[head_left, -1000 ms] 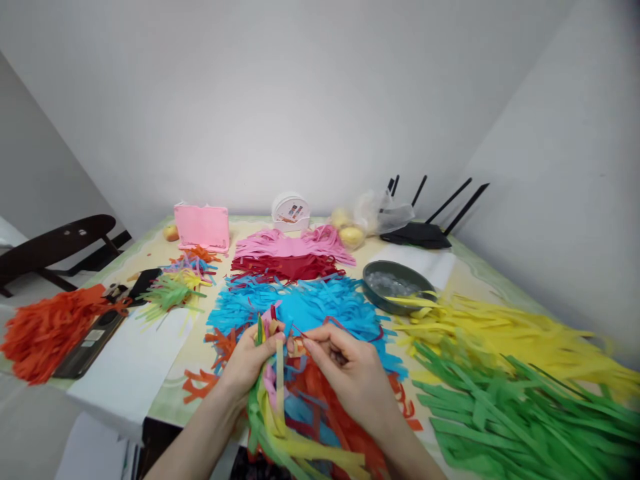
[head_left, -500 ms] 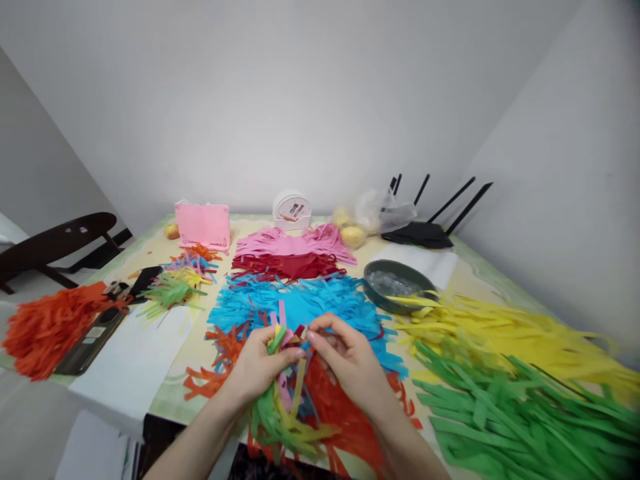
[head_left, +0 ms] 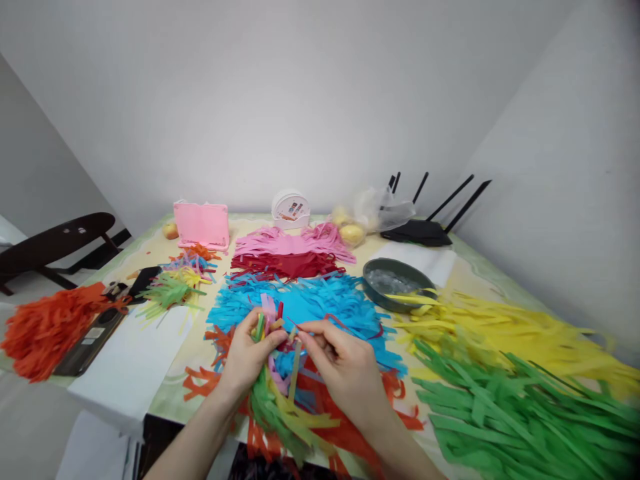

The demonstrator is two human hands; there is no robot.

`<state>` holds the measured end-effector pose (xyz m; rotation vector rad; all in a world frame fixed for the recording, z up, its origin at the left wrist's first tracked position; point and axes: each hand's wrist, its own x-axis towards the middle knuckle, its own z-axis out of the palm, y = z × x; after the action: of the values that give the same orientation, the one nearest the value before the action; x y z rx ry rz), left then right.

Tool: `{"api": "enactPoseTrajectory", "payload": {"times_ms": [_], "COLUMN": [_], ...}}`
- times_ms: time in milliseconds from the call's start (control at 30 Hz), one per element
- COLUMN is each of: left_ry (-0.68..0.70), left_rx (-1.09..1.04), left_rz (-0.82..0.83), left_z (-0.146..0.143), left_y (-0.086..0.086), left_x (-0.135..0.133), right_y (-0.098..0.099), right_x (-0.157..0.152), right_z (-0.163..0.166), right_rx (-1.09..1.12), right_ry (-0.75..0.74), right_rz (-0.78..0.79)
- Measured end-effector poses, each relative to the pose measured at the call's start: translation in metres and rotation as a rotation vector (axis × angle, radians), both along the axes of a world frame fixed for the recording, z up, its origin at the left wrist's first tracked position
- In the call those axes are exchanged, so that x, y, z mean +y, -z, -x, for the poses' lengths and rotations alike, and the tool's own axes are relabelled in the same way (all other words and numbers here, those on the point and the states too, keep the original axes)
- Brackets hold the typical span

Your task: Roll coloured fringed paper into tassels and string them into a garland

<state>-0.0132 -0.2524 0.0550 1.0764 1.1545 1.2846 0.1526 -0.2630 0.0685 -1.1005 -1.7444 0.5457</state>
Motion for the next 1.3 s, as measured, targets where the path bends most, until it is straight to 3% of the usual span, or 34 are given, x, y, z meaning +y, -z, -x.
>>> {"api": "enactPoseTrajectory", "payload": {"times_ms": [667, 800, 933, 1067, 1167, 1300], "left_ry": [-0.013, -0.03, -0.02, 0.05, 0.073, 0.2], "left_rx": [0.166, 0.353, 0.548, 0.576, 0.543, 0.39], "left_rz": [-0.06, -0.145, -0.269, -0.278, -0.195, -0.048], "left_z": [-0.004, -0.004, -0.006, -0.009, -0.01, -0.006], "left_y": [-0.002, -0.001, -0.003, -0.003, 0.002, 0.009], "left_x": [-0.005, -0.007, -0.012, -0.011, -0.004, 0.006], "right_y": [-0.002, -0.001, 0.001, 0.008, 0.013, 0.009], "right_x": [0.002, 0.005, 0.015, 0.024, 0.026, 0.029], "right_z": [0.003, 0.002, -0.002, -0.006, -0.005, -0.01], "right_rx": [0.016, 0.019, 0.245, 0.435, 0.479, 0.893], "right_ry": [0.025, 0.008, -0.171, -0.371, -0.304, -0.092], "right_rz": [0.063, 0.121, 0.382, 0.578, 0.557, 0.37]}}
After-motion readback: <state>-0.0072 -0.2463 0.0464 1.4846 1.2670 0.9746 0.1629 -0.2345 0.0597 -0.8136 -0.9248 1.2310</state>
